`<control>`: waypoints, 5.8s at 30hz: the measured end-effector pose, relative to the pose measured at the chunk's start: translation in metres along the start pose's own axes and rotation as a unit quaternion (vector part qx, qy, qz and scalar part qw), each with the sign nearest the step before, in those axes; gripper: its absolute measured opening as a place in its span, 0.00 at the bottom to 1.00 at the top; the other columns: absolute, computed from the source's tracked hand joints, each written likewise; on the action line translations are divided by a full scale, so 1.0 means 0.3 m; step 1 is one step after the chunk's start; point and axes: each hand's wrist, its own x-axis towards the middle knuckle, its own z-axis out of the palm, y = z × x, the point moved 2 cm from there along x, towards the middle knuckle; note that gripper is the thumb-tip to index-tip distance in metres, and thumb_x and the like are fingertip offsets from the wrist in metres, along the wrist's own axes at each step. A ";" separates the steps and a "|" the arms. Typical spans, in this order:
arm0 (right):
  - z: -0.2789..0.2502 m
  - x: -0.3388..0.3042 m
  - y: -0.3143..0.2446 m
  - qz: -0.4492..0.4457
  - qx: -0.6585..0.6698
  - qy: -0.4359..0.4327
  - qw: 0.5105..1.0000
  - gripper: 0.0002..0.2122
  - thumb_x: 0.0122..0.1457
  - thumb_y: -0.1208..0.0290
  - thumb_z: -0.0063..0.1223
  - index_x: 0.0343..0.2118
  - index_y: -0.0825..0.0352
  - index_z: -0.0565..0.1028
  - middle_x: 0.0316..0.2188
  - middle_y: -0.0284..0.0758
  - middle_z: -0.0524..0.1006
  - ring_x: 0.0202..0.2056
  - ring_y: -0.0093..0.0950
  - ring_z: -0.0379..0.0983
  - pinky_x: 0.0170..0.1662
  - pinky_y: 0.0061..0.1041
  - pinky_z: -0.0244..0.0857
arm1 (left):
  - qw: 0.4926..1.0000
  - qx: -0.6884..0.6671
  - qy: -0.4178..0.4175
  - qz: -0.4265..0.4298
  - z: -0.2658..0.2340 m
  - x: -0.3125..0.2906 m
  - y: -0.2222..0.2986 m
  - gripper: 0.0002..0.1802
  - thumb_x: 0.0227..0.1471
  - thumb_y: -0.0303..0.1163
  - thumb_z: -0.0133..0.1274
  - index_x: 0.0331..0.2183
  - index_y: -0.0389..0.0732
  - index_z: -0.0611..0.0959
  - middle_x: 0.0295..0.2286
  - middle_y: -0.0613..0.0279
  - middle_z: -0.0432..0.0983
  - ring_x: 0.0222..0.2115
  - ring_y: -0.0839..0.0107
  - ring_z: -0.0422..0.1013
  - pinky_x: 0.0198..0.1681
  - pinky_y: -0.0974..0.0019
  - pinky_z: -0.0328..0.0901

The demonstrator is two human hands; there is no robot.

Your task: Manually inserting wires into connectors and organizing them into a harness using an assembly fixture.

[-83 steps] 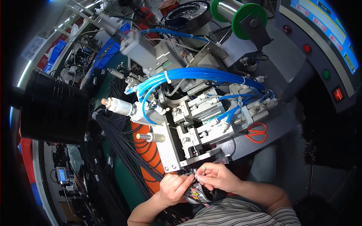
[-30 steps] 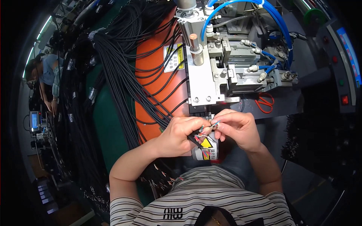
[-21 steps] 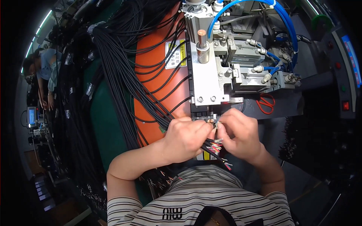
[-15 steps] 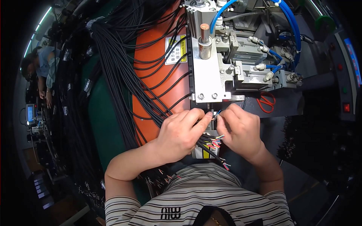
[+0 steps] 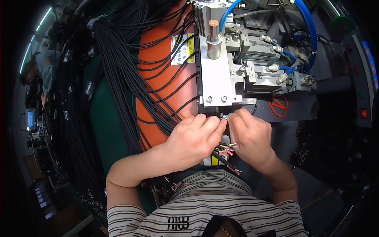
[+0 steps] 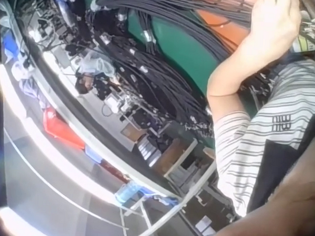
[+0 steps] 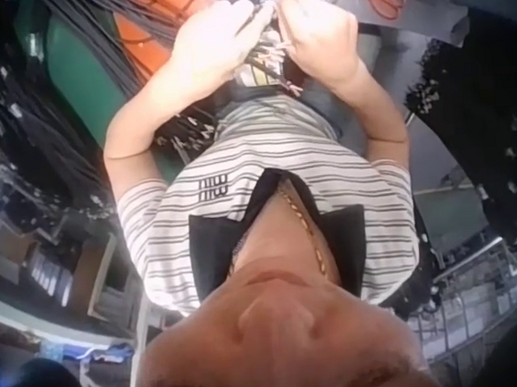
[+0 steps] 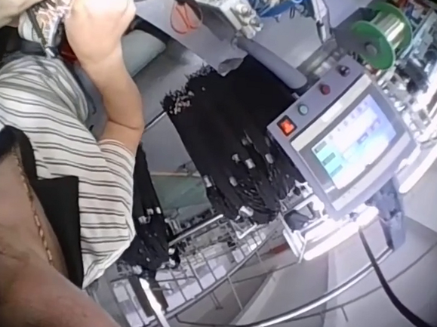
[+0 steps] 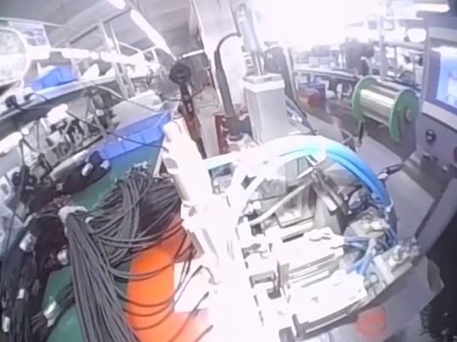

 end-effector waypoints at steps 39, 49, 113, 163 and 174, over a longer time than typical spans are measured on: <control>0.026 -0.050 0.026 0.237 0.652 -0.073 0.716 0.11 0.63 0.78 0.45 0.44 0.77 0.73 0.31 0.37 0.74 0.22 0.18 0.71 0.23 0.13 0.61 | 0.950 -0.252 0.175 -0.055 0.019 -0.042 -0.048 0.13 0.44 0.27 0.63 0.33 0.35 0.79 0.18 0.60 0.72 0.16 0.67 0.70 0.18 0.67 0.63; 0.058 -0.051 0.025 0.265 0.597 -0.006 0.757 0.06 0.62 0.79 0.49 0.39 0.73 0.74 0.29 0.33 0.75 0.20 0.17 0.71 0.22 0.13 0.62 | 0.959 -0.231 0.139 -0.084 0.001 -0.072 -0.073 0.12 0.45 0.22 0.60 0.35 0.33 0.79 0.23 0.54 0.76 0.20 0.63 0.72 0.23 0.65 0.66; 0.024 -0.008 0.067 0.157 0.572 -0.024 0.805 0.05 0.55 0.85 0.52 0.35 0.75 0.77 0.31 0.40 0.76 0.22 0.21 0.73 0.22 0.15 0.66 | 0.853 -0.496 -0.046 -0.156 0.001 0.012 -0.084 0.06 0.53 0.23 0.51 0.24 0.37 0.73 0.19 0.64 0.72 0.19 0.74 0.68 0.24 0.70 0.63; 0.023 -0.002 0.094 0.144 0.226 -0.014 0.963 0.03 0.51 0.78 0.58 0.26 0.71 0.76 0.16 0.38 0.73 0.16 0.21 0.70 0.20 0.21 0.61 | 0.992 -0.066 0.044 -0.100 -0.030 -0.076 -0.082 0.21 0.32 0.18 0.57 0.37 0.35 0.82 0.29 0.57 0.70 0.29 0.59 0.68 0.31 0.61 0.62; 0.004 -0.026 0.020 0.114 0.497 -0.048 0.859 0.12 0.54 0.86 0.54 0.42 0.72 0.76 0.33 0.35 0.77 0.26 0.15 0.73 0.27 0.14 0.63 | 0.975 -0.205 0.068 -0.042 -0.031 -0.066 -0.081 0.21 0.37 0.27 0.64 0.37 0.34 0.78 0.23 0.58 0.75 0.24 0.62 0.74 0.28 0.63 0.66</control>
